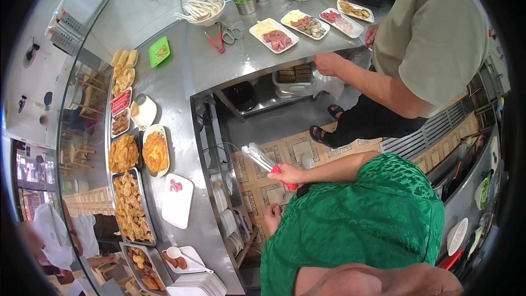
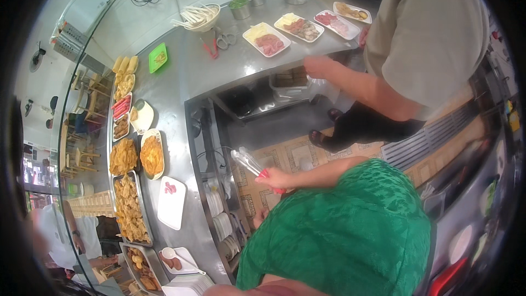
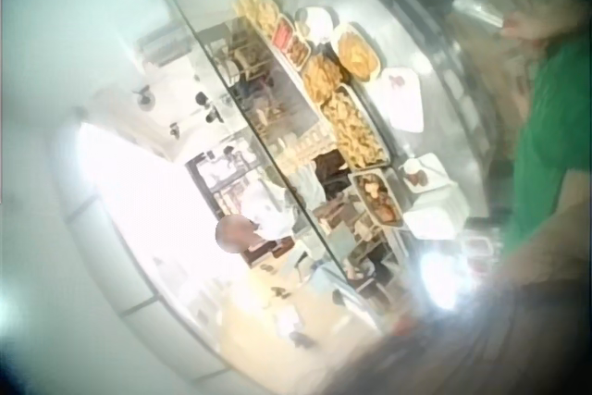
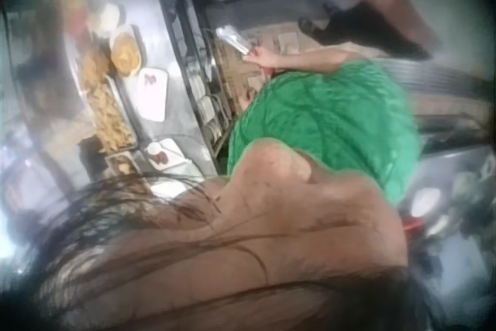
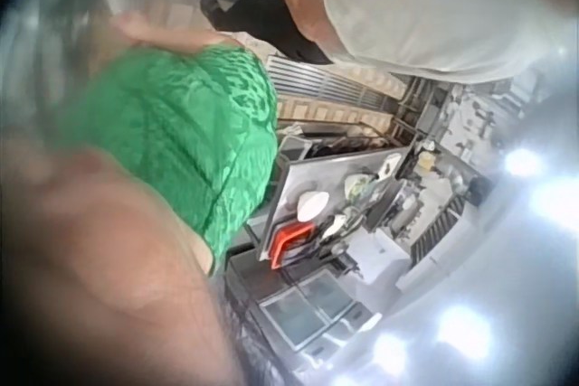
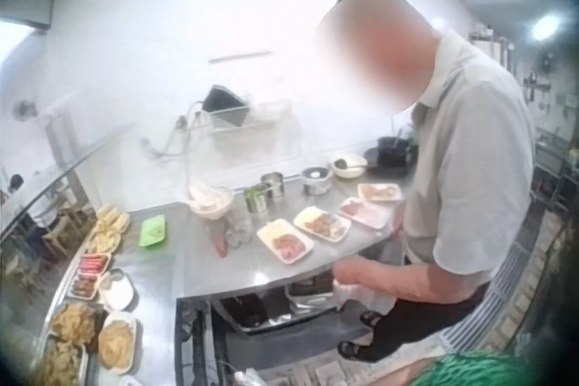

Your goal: The person uses tongs to select various food items, including sliced vegetables, meats, and seafood, from a refrigerated display case and places them onto white rectangular plates. They repeat this process to assemble multiple plates, occasionally using a spoon to add small items, and place the finished plates on a stainless steel counter.

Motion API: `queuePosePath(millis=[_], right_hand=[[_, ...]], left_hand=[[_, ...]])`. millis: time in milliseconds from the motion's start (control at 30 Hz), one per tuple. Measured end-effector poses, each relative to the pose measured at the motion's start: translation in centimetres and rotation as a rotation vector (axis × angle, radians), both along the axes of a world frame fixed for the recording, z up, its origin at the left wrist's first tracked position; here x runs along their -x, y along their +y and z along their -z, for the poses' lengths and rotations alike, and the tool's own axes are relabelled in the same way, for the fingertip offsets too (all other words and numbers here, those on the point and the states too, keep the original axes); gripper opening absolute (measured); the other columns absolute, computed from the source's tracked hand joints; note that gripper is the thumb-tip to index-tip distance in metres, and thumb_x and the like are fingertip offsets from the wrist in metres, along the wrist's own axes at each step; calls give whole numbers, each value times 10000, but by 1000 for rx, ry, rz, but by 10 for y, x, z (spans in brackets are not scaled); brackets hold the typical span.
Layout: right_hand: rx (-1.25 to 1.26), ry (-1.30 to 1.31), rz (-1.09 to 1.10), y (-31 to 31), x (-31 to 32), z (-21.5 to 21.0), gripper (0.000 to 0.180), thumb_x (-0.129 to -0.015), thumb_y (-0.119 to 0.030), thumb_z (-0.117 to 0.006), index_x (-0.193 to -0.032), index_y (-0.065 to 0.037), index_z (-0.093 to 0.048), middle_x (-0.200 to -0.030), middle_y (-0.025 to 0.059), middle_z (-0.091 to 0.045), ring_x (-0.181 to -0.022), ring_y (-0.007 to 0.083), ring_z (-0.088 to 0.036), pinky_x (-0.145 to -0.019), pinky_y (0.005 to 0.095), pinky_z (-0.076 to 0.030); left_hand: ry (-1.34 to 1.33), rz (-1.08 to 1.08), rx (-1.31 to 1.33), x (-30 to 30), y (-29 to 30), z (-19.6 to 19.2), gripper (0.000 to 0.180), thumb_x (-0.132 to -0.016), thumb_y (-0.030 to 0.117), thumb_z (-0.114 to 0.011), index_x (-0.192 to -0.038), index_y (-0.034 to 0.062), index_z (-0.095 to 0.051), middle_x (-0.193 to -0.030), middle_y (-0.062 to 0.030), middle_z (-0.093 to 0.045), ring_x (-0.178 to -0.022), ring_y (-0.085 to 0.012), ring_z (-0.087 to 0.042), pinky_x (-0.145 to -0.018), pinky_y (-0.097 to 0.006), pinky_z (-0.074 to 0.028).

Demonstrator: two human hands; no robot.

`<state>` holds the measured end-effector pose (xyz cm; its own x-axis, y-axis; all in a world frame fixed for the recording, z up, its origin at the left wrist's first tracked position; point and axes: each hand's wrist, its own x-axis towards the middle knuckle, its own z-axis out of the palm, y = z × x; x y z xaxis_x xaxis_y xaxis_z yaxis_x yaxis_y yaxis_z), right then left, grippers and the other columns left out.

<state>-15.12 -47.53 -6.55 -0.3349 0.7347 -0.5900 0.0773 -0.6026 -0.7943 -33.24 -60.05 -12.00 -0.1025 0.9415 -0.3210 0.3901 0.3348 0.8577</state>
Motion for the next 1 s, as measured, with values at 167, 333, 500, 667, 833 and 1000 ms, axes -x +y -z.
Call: queuePosePath(millis=[167, 333, 500, 667, 833, 1000], right_hand=[[105, 148, 5, 2, 14, 7, 428, -858, -433, -553, -949, -21, -475, -613, 86, -540, -423, 158, -535, -360, 280, -423], [132, 224, 68, 27, 18, 0, 391, -878, -432, -519, -879, -43, -482, -598, 68, -518, -430, 155, -526, -353, 284, -413], [166, 263, 211, 64, 12, 9, 352, -890, -401, -507, -889, -50, -483, -569, 60, -474, -440, 146, -471, -370, 298, -415], [180, 267, 239, 75, 2, 11, 339, -881, -397, -528, -867, -60, -499, -577, 32, -467, -444, 124, -459, -361, 272, -411], [184, 251, 206, 79, 18, 25, 421, -872, -424, -526, -1048, -42, -509, -576, 90, -470, -386, 173, -471, -359, 300, -402], [205, 225, 208, 89, -1, 20, 416, -871, -422, -526, -1043, -44, -509, -574, 80, -468, -417, 166, -467, -359, 301, -391]], left_hand=[[-132, -165, 78, 23, 4, -28, 240, -899, 170, -521, -731, 1, -552, -588, -40, -547, -516, -94, -492, -486, -246, -398], [-605, -193, -176, 11, 78, -207, 151, -923, 133, -477, -911, -7, -533, -550, -7, -413, -493, -99, -438, -494, -229, -388], [-359, 564, -421, -53, 101, -385, 320, -812, 23, -511, -1127, -35, -509, -942, -190, -578, -912, -305, -570, -827, -402, -457], [-441, 842, -162, -102, 115, -413, 327, -900, 180, -456, -1161, -13, -501, -1264, -279, -397, -1125, -362, -470, -941, -481, -387], [-717, 970, -73, -126, 127, -395, 370, -891, 240, -470, -1209, 50, -483, -1314, -231, -372, -1195, -355, -383, -984, -504, -313], [-913, 1076, -16, -140, 145, -392, 419, -882, 300, -484, -1257, 113, -466, -1363, -182, -348, -1264, -348, -297, -1027, -528, -240]])
